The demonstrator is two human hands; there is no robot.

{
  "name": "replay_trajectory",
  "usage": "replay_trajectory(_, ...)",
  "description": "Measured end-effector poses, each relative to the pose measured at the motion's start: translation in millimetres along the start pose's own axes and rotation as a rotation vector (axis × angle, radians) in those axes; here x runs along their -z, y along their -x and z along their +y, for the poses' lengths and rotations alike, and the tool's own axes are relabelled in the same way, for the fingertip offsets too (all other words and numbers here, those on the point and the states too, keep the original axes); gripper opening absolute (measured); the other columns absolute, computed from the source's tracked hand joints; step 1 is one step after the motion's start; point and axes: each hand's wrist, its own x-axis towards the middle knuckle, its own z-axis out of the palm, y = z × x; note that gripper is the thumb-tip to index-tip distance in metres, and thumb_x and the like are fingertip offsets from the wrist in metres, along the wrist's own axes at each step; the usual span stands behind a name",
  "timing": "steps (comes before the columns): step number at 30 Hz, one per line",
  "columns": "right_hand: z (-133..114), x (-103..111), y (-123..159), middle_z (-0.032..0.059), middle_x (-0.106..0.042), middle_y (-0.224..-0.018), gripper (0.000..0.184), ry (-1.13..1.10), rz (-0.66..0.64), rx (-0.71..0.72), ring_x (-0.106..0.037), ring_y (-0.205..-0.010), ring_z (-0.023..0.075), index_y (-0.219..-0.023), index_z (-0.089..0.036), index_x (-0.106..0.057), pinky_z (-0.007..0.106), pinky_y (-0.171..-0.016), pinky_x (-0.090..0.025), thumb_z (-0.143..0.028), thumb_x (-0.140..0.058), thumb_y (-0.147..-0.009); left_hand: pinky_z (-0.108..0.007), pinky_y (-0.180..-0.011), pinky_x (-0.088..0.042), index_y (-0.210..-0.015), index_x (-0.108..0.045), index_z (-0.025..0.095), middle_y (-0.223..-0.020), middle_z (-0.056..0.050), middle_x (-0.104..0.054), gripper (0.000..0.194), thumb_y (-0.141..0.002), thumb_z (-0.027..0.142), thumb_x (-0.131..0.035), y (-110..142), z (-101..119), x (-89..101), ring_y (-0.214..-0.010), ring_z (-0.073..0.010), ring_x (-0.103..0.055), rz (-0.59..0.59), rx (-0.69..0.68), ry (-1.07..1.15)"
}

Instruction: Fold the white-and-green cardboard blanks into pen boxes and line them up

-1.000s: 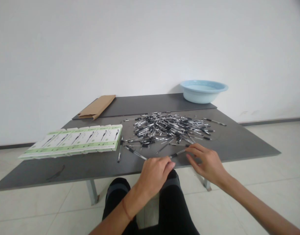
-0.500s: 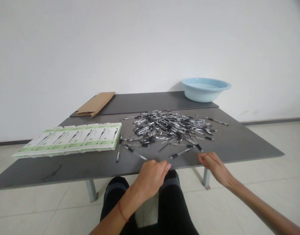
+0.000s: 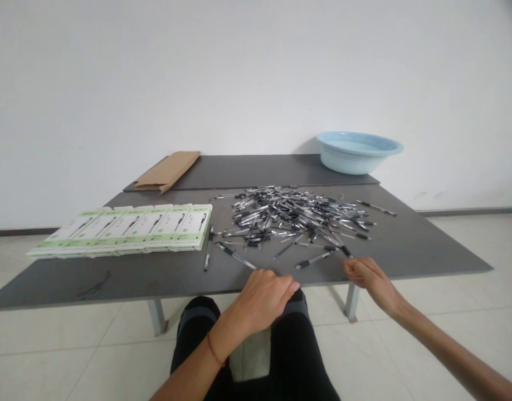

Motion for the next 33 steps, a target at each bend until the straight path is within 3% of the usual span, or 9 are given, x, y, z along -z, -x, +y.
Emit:
replay_trajectory(3, -26, 1, 1, -0.0007, -0.047, -0.072, 0.014, 0.046, -0.028, 0.133, -0.046, -0.069, 0.0191, -0.075, -0.024, -0.048, 0.031, -0.065, -0.037, -0.030, -0.044, -0.087, -0.033, -0.063, -0.035, -0.088, -0.068, 0.021, -0.076, -0.005, -0.071, 0.046, -0.113, 0.038, -0.033, 0, 0, 0.7, -0.074, -0.0230, -0.068, 0.005, -0.010, 0.005)
replay_trajectory(4, -37, 2, 2, 0.0023, -0.055, -0.083, 0.007, 0.123, -0.062, 0.256, -0.051, -0.077, 0.0212, -0.085, -0.023, -0.054, 0.033, -0.071, -0.039, -0.028, -0.048, -0.086, -0.033, -0.064, -0.035, -0.088, -0.068, 0.021, -0.076, -0.005, -0.071, 0.046, -0.113, 0.039, -0.033, 0, 0, 0.9, -0.074, -0.0230, -0.068, 0.007, -0.011, 0.008)
replay_trajectory(5, -46, 2, 1, 0.0040, -0.058, -0.088, 0.006, 0.201, -0.121, 0.359, -0.053, -0.080, 0.0223, -0.086, -0.023, -0.054, 0.034, -0.073, -0.040, -0.026, -0.048, -0.086, -0.033, -0.064, -0.035, -0.087, -0.068, 0.021, -0.076, -0.005, -0.071, 0.046, -0.113, 0.039, -0.034, 0, 0, 1.1, -0.074, -0.0230, -0.068, 0.007, -0.011, 0.014)
replay_trajectory(7, -55, 4, -1, 0.0017, -0.053, -0.075, 0.019, 0.272, -0.184, 0.404, -0.051, -0.070, 0.0204, -0.074, -0.024, -0.048, 0.033, -0.069, -0.038, -0.026, -0.042, -0.092, -0.033, -0.064, -0.035, -0.087, -0.068, 0.020, -0.075, -0.005, -0.070, 0.046, -0.113, 0.039, -0.034, 0, -1, 1.2, -0.074, -0.0228, -0.068, 0.005, -0.016, 0.026)
replay_trajectory(13, -19, 3, -14, -0.0009, -0.044, -0.058, 0.036, 0.234, -0.111, 0.099, -0.048, -0.060, 0.0192, -0.062, -0.025, -0.042, 0.031, -0.061, -0.041, -0.035, -0.036, -0.095, -0.033, -0.065, -0.034, -0.087, -0.067, 0.021, -0.077, -0.005, -0.071, 0.044, -0.113, 0.039, -0.035, 0, -3, -1.5, -0.073, -0.0221, -0.066, 0.024, -0.020, 0.022)
replay_trajectory(18, -19, 11, -12, -0.0015, -0.044, -0.063, 0.032, 0.228, -0.198, 0.079, -0.048, -0.062, 0.0180, -0.066, -0.024, -0.042, 0.030, -0.061, -0.040, -0.033, -0.035, -0.095, -0.033, -0.063, -0.031, -0.084, -0.066, 0.022, -0.075, -0.003, -0.070, 0.045, -0.113, 0.037, -0.035, -1, -5, 0.2, -0.072, -0.0212, -0.066, 0.020, -0.029, 0.033)
replay_trajectory(22, -39, 21, -11, -0.0005, -0.054, -0.079, 0.011, 0.236, -0.308, 0.220, -0.050, -0.074, 0.0190, -0.080, -0.023, -0.049, 0.031, -0.070, -0.038, -0.027, -0.047, -0.090, -0.033, -0.063, -0.031, -0.084, -0.065, 0.021, -0.076, -0.003, -0.070, 0.045, -0.113, 0.037, -0.034, -2, -5, 2.3, -0.073, -0.0212, -0.066, 0.011, -0.035, 0.039)
replay_trajectory(26, -28, 10, -14, -0.0020, -0.040, -0.064, 0.035, 0.195, -0.221, 0.093, -0.045, -0.064, 0.0181, -0.066, -0.024, -0.037, 0.032, -0.065, -0.038, -0.036, -0.035, -0.098, -0.033, -0.062, -0.030, -0.083, -0.065, 0.022, -0.073, -0.003, -0.069, 0.045, -0.113, 0.038, -0.036, -2, -5, 3.1, -0.071, -0.0214, -0.066, 0.008, -0.031, 0.046)
replay_trajectory(33, -5, -5, -22, -0.0009, -0.040, -0.063, 0.035, 0.210, -0.170, 0.018, -0.047, -0.063, 0.0191, -0.061, -0.024, -0.037, 0.032, -0.065, -0.040, -0.037, -0.037, -0.094, -0.032, -0.062, -0.029, -0.083, -0.065, 0.021, -0.074, -0.003, -0.070, 0.045, -0.113, 0.039, -0.036, -2, -6, 3.4, -0.071, -0.0212, -0.066, -0.012, -0.036, 0.045)
